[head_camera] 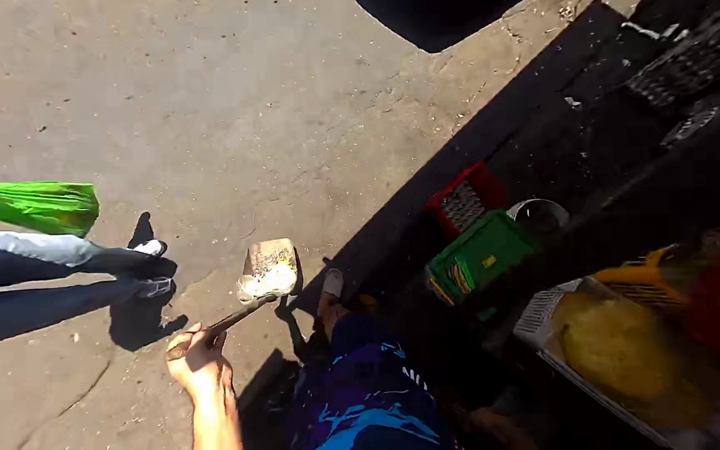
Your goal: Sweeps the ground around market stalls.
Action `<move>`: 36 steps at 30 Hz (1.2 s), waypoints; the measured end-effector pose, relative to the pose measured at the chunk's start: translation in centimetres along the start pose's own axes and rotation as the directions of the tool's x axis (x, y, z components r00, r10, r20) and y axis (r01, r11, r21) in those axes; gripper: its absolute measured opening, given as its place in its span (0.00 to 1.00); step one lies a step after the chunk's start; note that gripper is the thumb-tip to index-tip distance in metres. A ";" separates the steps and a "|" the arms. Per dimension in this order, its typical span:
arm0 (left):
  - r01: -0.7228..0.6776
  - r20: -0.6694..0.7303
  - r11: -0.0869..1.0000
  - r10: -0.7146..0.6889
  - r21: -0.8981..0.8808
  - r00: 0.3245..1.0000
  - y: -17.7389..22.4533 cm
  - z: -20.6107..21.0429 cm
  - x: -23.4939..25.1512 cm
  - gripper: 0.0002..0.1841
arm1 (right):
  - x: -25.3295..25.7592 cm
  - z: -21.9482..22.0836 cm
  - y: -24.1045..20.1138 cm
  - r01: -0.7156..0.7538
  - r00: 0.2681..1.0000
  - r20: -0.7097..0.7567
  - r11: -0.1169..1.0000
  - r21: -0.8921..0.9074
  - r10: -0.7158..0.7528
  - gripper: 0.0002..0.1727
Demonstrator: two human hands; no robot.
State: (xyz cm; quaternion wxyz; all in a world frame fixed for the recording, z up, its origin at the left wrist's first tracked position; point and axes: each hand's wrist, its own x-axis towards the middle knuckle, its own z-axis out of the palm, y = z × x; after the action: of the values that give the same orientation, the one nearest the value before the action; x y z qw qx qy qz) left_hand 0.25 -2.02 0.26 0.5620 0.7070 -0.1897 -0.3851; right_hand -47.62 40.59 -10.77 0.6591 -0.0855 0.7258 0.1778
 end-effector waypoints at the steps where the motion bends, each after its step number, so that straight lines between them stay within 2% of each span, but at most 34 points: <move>1: 0.011 0.009 1.000 -0.011 0.011 1.000 1.4 1.5 1.5 0.11 | 0.2 -0.3 -1.8 -0.044 0.999 0.022 0.999 -0.025 0.045 0.23; 4: 0.000 0.044 1.000 -0.001 0.027 0.999 4.7 6.8 6.4 0.13 | -1.6 -3.3 -8.6 -0.114 0.991 0.057 0.985 -0.128 0.122 0.29; 7: -0.008 0.107 0.999 0.003 0.042 0.994 6.6 11.4 9.0 0.16 | -5.3 -5.1 -12.1 -0.167 0.983 0.075 0.986 -0.006 0.167 0.28; 11: -0.031 0.221 0.996 0.013 0.078 0.975 7.3 19.4 13.6 0.16 | -7.6 -8.1 -17.3 -0.199 0.980 0.038 0.967 0.160 0.195 0.28; 13: -0.051 0.289 0.991 0.015 0.120 0.957 7.3 24.3 16.7 0.15 | -7.8 -9.5 -20.8 -0.248 0.969 0.043 0.961 0.123 0.244 0.33; 15: -0.058 0.352 0.987 0.003 0.147 0.936 7.4 29.6 20.0 0.15 | -7.8 -10.8 -24.3 -0.237 0.971 0.055 0.967 0.091 0.233 0.33; 18: -0.074 0.430 0.973 -0.029 0.220 0.902 9.0 38.1 23.9 0.16 | -8.4 -10.2 -29.7 -0.226 0.974 0.068 0.946 0.232 0.216 0.30; 20: -0.089 0.512 0.965 -0.051 0.245 0.857 10.6 44.1 25.6 0.16 | -8.8 -10.7 -33.8 -0.205 0.979 0.061 0.921 0.331 0.196 0.30; 23: -0.124 0.596 0.958 -0.057 0.260 0.801 12.5 53.5 26.5 0.15 | -9.6 -12.2 -39.3 -0.243 0.966 0.078 0.759 0.604 0.247 0.32; 26: -0.189 0.695 0.948 -0.045 0.256 0.717 14.1 63.1 25.1 0.17 | -9.0 -13.4 -43.8 -0.271 0.954 0.155 0.518 0.811 0.257 0.33; 29: -0.221 0.761 0.945 -0.042 0.241 0.648 13.8 72.9 22.7 0.18 | -7.4 -16.7 -47.6 -0.197 0.967 0.149 0.237 0.951 0.205 0.28; 32: -0.235 0.786 0.942 -0.045 0.238 0.617 13.2 82.6 19.8 0.17 | -6.2 -22.9 -50.5 -0.144 0.977 0.133 0.053 0.988 0.164 0.25; 36: -0.226 0.801 0.945 -0.060 0.238 0.595 12.8 96.1 14.9 0.16 | -4.7 -36.2 -50.5 -0.126 0.986 0.136 -0.103 0.987 0.096 0.23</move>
State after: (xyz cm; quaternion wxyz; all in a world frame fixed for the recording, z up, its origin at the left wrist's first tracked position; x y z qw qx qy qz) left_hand -61.05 -78.61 0.42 0.3144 0.5296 -0.5129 -0.5980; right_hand -62.46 -19.88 -10.97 0.4969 0.4912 0.6177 -0.3609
